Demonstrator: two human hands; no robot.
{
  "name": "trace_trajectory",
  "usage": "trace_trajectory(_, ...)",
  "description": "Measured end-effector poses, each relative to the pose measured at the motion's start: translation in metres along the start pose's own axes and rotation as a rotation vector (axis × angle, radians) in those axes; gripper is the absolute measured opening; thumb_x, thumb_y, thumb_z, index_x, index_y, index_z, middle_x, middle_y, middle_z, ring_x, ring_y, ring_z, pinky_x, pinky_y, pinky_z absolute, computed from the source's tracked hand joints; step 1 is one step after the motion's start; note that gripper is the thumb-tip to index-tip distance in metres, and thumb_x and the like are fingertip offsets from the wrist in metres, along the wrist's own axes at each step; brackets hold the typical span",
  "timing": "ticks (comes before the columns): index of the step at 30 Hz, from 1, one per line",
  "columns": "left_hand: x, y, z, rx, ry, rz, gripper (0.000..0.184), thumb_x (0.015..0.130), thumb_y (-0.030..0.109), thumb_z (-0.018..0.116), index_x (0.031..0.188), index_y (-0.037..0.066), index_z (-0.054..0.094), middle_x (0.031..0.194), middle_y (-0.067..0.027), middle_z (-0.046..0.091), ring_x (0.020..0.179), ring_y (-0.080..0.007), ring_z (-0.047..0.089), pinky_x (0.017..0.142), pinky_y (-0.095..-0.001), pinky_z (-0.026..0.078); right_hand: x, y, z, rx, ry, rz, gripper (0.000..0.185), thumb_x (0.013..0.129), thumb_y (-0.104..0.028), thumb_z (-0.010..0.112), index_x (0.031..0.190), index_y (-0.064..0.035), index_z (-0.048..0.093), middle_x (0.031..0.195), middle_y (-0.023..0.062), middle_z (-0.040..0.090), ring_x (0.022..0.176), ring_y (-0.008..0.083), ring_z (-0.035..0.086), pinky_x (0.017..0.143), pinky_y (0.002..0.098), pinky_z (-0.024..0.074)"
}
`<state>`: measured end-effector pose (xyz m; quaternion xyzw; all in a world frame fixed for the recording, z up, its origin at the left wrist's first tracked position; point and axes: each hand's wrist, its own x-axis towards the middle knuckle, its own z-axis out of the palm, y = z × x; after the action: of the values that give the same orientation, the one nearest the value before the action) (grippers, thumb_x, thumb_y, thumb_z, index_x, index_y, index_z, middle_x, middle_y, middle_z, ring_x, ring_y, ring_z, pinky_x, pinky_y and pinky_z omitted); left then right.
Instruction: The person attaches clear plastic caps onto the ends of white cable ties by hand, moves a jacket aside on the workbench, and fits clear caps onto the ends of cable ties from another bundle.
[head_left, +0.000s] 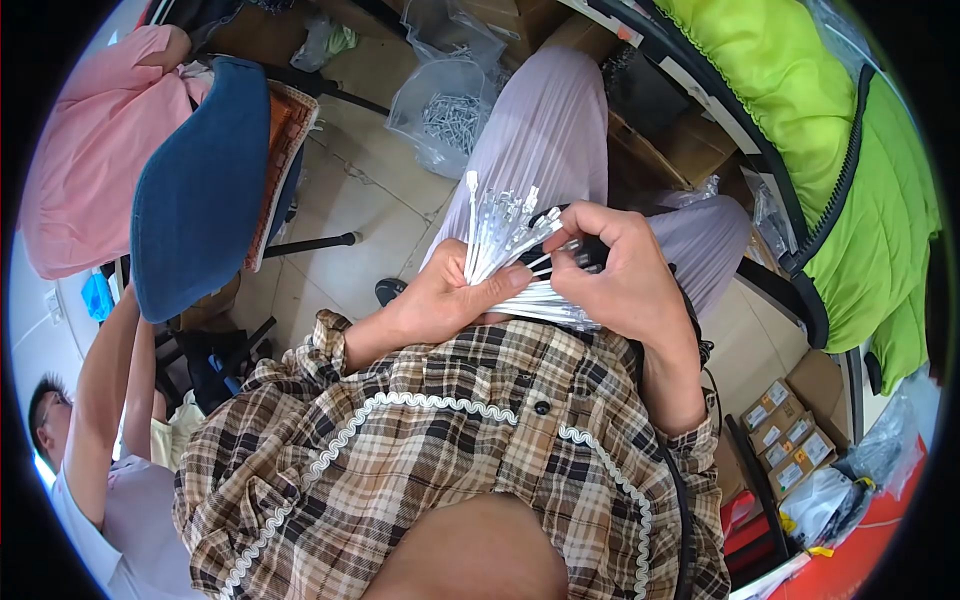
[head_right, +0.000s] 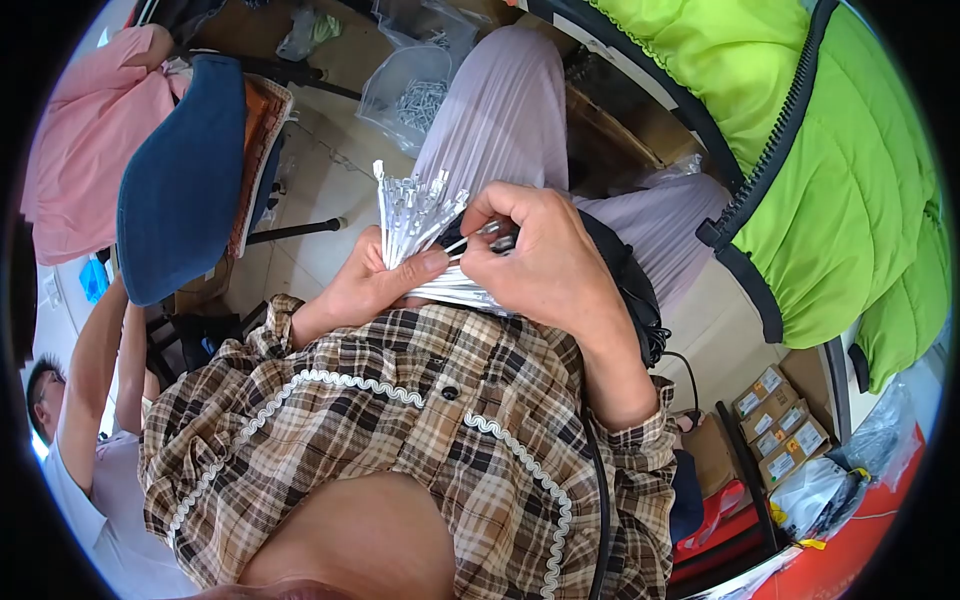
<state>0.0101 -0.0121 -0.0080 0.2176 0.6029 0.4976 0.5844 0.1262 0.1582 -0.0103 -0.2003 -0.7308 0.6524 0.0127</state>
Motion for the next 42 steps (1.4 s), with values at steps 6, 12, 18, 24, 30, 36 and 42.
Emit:
trace_trajectory(6,0.003,-0.001,0.001,-0.049,-0.053,-0.013,0.028,0.096,0.015,0.055,0.070,0.005,0.056,0.052,0.0015,0.048,0.044,-0.0035,0.036,0.039,-0.0187,0.028,0.003,-0.002,-0.003,0.174,-0.060,0.080,0.011,0.071,-0.006,0.067,0.075,0.0034,0.064,0.067,0.0041,0.061,0.061,0.0101,0.048,0.058,0.0219,0.0408)
trace_trajectory(12,0.001,0.004,0.003,-0.103,-0.040,-0.059,0.029,0.097,0.016,0.054,0.070,0.005,0.055,0.053,0.0011,0.047,0.044,-0.0039,0.035,0.039,-0.0188,0.028,0.002,0.001,-0.003,0.234,-0.093,0.142,0.011,0.071,-0.004,0.069,0.078,0.0028,0.066,0.071,0.0033,0.061,0.065,0.0100,0.048,0.062,0.0218,0.0397)
trace_trajectory(18,0.002,0.005,0.002,-0.021,-0.025,-0.083,0.030,0.098,0.017,0.053,0.070,0.006,0.054,0.053,0.0011,0.047,0.045,-0.0039,0.035,0.039,-0.0187,0.028,0.000,-0.001,-0.002,-0.239,0.017,-0.065,0.014,0.067,-0.009,0.065,0.077,0.0012,0.067,0.076,0.0091,0.065,0.064,0.0224,0.056,0.064,0.0286,0.0455)
trace_trajectory(24,0.002,0.003,-0.001,0.060,-0.074,-0.015,0.024,0.097,0.017,0.054,0.077,0.004,0.060,0.055,0.0008,0.050,0.045,-0.0037,0.040,0.040,-0.0172,0.032,-0.005,-0.001,-0.003,-0.292,0.049,0.001,0.015,0.065,-0.008,0.065,0.077,0.0007,0.067,0.078,0.0105,0.065,0.070,0.0285,0.057,0.069,0.0311,0.0466)
trace_trajectory(30,0.003,0.009,0.011,-0.133,0.085,-0.106,0.015,0.094,0.013,0.057,0.091,0.001,0.066,0.058,0.0002,0.054,0.048,-0.0039,0.046,0.042,-0.0160,0.037,-0.010,0.004,-0.006,-0.205,-0.009,0.030,0.012,0.068,-0.008,0.065,0.076,0.0008,0.066,0.077,0.0090,0.064,0.069,0.0255,0.057,0.069,0.0322,0.0471)
trace_trajectory(36,0.001,0.007,0.005,-0.120,0.053,-0.117,0.013,0.092,0.011,0.060,0.097,0.001,0.067,0.060,-0.0003,0.057,0.049,-0.0041,0.048,0.043,-0.0157,0.039,-0.002,-0.002,0.001,0.041,0.011,0.009,0.009,0.071,-0.005,0.068,0.077,0.0020,0.066,0.071,0.0055,0.064,0.063,0.0152,0.054,0.063,0.0253,0.0448)
trace_trajectory(42,0.003,0.005,0.001,-0.108,0.001,-0.096,0.012,0.091,0.011,0.062,0.095,0.001,0.068,0.059,-0.0004,0.057,0.049,-0.0041,0.048,0.043,-0.0164,0.038,0.004,0.006,0.006,0.301,-0.018,0.083,0.010,0.072,-0.004,0.072,0.076,0.0029,0.066,0.067,0.0026,0.063,0.060,0.0066,0.050,0.058,0.0172,0.0403)
